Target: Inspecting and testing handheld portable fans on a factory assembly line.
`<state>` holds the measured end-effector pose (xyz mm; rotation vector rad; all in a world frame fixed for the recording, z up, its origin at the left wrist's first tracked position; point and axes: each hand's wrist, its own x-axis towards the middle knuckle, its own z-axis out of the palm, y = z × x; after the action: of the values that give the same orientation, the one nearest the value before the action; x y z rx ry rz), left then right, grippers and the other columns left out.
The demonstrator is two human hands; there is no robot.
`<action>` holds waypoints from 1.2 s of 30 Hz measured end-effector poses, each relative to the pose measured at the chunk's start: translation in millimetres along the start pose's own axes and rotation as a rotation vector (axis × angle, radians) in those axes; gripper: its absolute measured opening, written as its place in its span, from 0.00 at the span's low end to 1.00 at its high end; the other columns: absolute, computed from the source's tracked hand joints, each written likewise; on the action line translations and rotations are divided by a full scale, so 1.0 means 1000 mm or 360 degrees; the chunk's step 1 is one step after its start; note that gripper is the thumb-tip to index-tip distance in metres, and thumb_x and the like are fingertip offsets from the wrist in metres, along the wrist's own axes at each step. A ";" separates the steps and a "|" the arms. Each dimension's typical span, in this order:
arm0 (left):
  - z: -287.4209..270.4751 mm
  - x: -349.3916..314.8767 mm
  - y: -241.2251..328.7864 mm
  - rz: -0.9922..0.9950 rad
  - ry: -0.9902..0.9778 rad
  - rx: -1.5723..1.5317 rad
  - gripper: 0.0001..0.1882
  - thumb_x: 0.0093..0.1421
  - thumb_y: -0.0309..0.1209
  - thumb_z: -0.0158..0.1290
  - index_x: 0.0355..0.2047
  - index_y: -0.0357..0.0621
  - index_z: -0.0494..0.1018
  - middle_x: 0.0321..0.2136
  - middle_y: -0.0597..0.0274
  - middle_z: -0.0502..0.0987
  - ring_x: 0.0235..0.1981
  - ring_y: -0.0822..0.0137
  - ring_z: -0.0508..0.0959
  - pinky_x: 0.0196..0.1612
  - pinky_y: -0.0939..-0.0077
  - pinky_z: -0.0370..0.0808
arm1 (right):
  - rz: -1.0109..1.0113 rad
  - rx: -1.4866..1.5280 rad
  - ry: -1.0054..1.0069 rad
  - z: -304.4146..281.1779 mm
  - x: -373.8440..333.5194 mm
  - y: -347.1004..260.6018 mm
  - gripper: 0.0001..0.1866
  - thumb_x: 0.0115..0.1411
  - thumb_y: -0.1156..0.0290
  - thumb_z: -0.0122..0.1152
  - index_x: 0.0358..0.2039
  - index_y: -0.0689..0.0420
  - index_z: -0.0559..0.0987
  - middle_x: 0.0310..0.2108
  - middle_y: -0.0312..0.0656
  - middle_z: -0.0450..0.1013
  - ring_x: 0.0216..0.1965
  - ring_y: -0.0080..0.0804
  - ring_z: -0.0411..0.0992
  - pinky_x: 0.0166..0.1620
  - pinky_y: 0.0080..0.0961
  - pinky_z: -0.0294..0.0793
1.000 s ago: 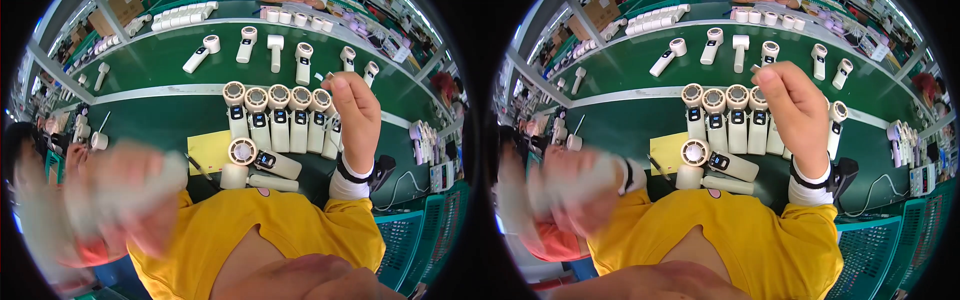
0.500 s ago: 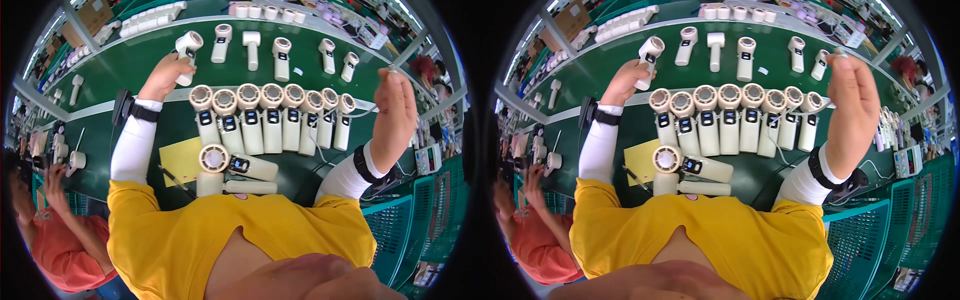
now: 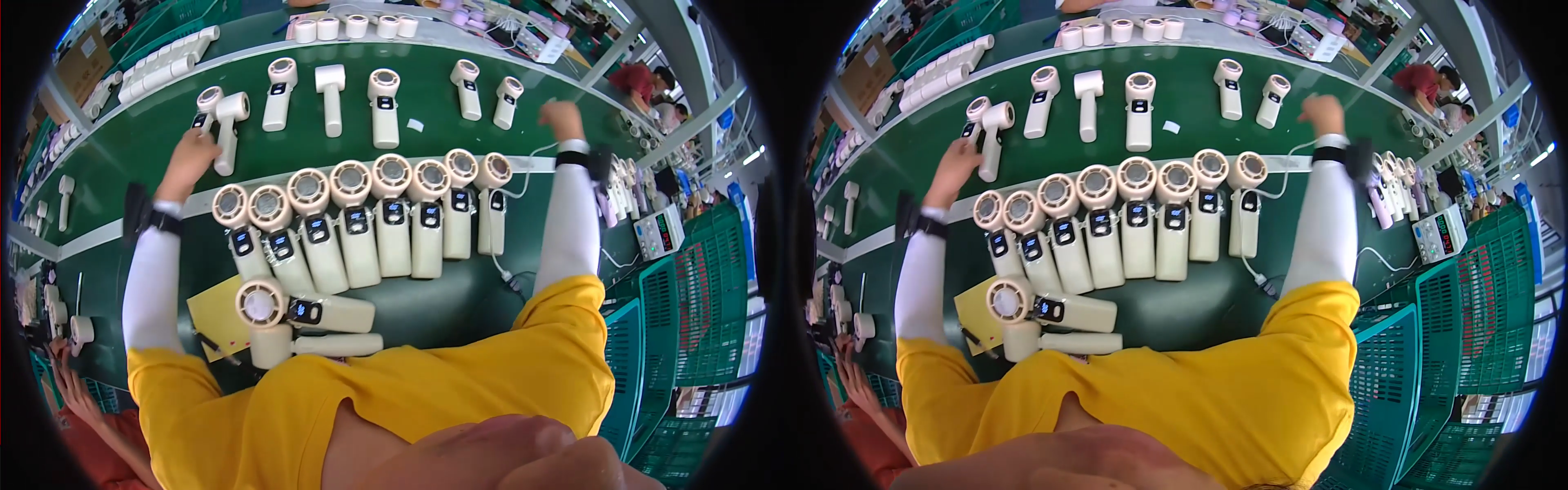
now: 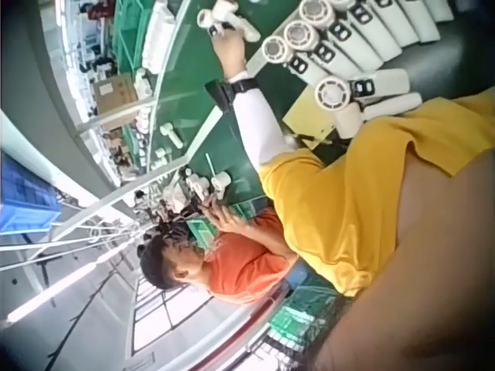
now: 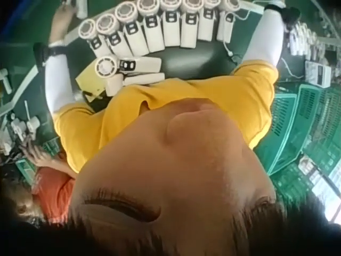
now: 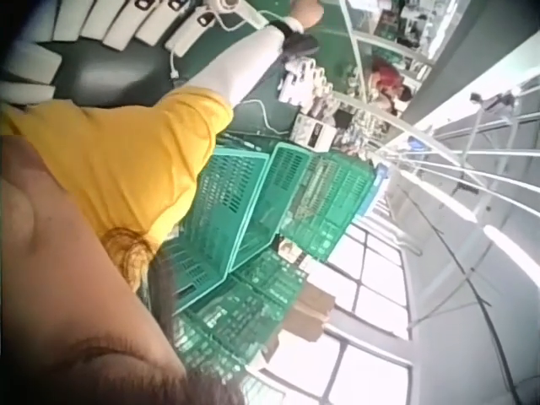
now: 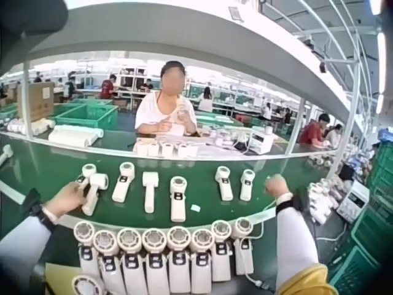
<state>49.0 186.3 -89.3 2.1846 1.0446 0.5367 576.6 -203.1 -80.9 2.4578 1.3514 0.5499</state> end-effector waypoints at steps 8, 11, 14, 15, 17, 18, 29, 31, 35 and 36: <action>-0.085 -0.114 -0.020 -0.0091 0.0511 -0.0632 0.23 0.51 0.27 0.46 0.49 0.40 0.60 0.41 0.59 0.67 0.41 0.69 0.69 0.46 0.79 0.64 | 0.0946 0.0865 -0.0007 0.058 0.041 -0.067 0.22 0.46 0.56 0.50 0.38 0.58 0.73 0.35 0.54 0.71 0.38 0.44 0.70 0.41 0.34 0.68; -0.119 -0.150 -0.057 -0.0251 0.0788 -0.0751 0.20 0.53 0.28 0.46 0.47 0.40 0.62 0.39 0.60 0.68 0.39 0.71 0.70 0.44 0.80 0.65 | 0.0761 0.1001 -0.0005 0.064 0.048 -0.073 0.24 0.46 0.55 0.51 0.41 0.57 0.72 0.36 0.52 0.71 0.39 0.45 0.69 0.43 0.34 0.67; -0.135 -0.158 -0.086 -0.0323 0.0938 -0.0942 0.17 0.53 0.28 0.47 0.45 0.39 0.64 0.36 0.62 0.69 0.36 0.72 0.70 0.42 0.81 0.67 | 0.0448 0.1193 -0.0014 0.065 0.055 -0.068 0.26 0.45 0.55 0.52 0.44 0.55 0.70 0.38 0.49 0.71 0.40 0.46 0.69 0.45 0.34 0.66; -0.135 -0.159 -0.091 -0.0335 0.0957 -0.0983 0.16 0.54 0.28 0.47 0.44 0.39 0.65 0.35 0.63 0.69 0.35 0.73 0.71 0.42 0.81 0.67 | 0.0394 0.1228 -0.0115 0.066 0.061 -0.066 0.26 0.46 0.54 0.52 0.45 0.54 0.69 0.38 0.48 0.71 0.40 0.44 0.69 0.45 0.33 0.66; -0.131 -0.162 -0.092 -0.0355 0.0986 -0.1012 0.15 0.54 0.28 0.47 0.43 0.39 0.66 0.34 0.64 0.70 0.34 0.73 0.71 0.41 0.82 0.68 | 0.0273 0.1299 -0.0318 0.066 0.071 -0.070 0.28 0.46 0.52 0.52 0.47 0.51 0.68 0.39 0.46 0.71 0.41 0.41 0.69 0.46 0.30 0.65; -0.124 -0.162 -0.086 -0.0354 0.0950 -0.1022 0.15 0.54 0.28 0.48 0.42 0.39 0.66 0.33 0.64 0.70 0.34 0.73 0.71 0.41 0.81 0.68 | 0.0260 0.1310 -0.0325 0.063 0.075 -0.075 0.28 0.46 0.52 0.52 0.47 0.51 0.68 0.39 0.46 0.71 0.41 0.41 0.69 0.46 0.30 0.65; -0.095 -0.155 -0.085 -0.0389 0.0747 -0.1013 0.13 0.54 0.26 0.47 0.41 0.39 0.66 0.31 0.65 0.71 0.33 0.72 0.71 0.41 0.80 0.68 | 0.0738 0.1154 -0.0461 0.025 0.101 -0.119 0.34 0.43 0.42 0.55 0.43 0.56 0.71 0.37 0.44 0.71 0.38 0.34 0.70 0.41 0.26 0.67; -0.092 -0.157 -0.085 -0.0424 0.0769 -0.1032 0.13 0.54 0.26 0.47 0.41 0.39 0.66 0.31 0.65 0.71 0.33 0.72 0.71 0.41 0.80 0.68 | 0.0593 0.0411 -0.0106 0.030 0.095 -0.126 0.34 0.42 0.41 0.56 0.42 0.56 0.71 0.35 0.44 0.72 0.36 0.33 0.71 0.40 0.26 0.67; -0.088 -0.156 -0.090 -0.0418 0.0760 -0.0993 0.13 0.54 0.25 0.47 0.41 0.39 0.66 0.31 0.64 0.71 0.33 0.72 0.71 0.41 0.80 0.68 | 0.0659 0.1163 -0.0583 0.036 0.090 -0.097 0.35 0.40 0.40 0.57 0.40 0.57 0.73 0.34 0.44 0.72 0.35 0.32 0.70 0.39 0.24 0.66; -0.087 -0.156 -0.091 -0.0409 0.0760 -0.0964 0.13 0.54 0.25 0.47 0.41 0.39 0.66 0.31 0.64 0.71 0.33 0.72 0.71 0.41 0.79 0.68 | 0.0665 0.1162 -0.0595 0.037 0.088 -0.089 0.35 0.40 0.40 0.57 0.40 0.57 0.73 0.34 0.44 0.72 0.35 0.32 0.70 0.39 0.24 0.66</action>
<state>-145.2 137.9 -105.3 1.3982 1.1849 1.1195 570.7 -84.4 -133.9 3.2232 0.9907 -0.4088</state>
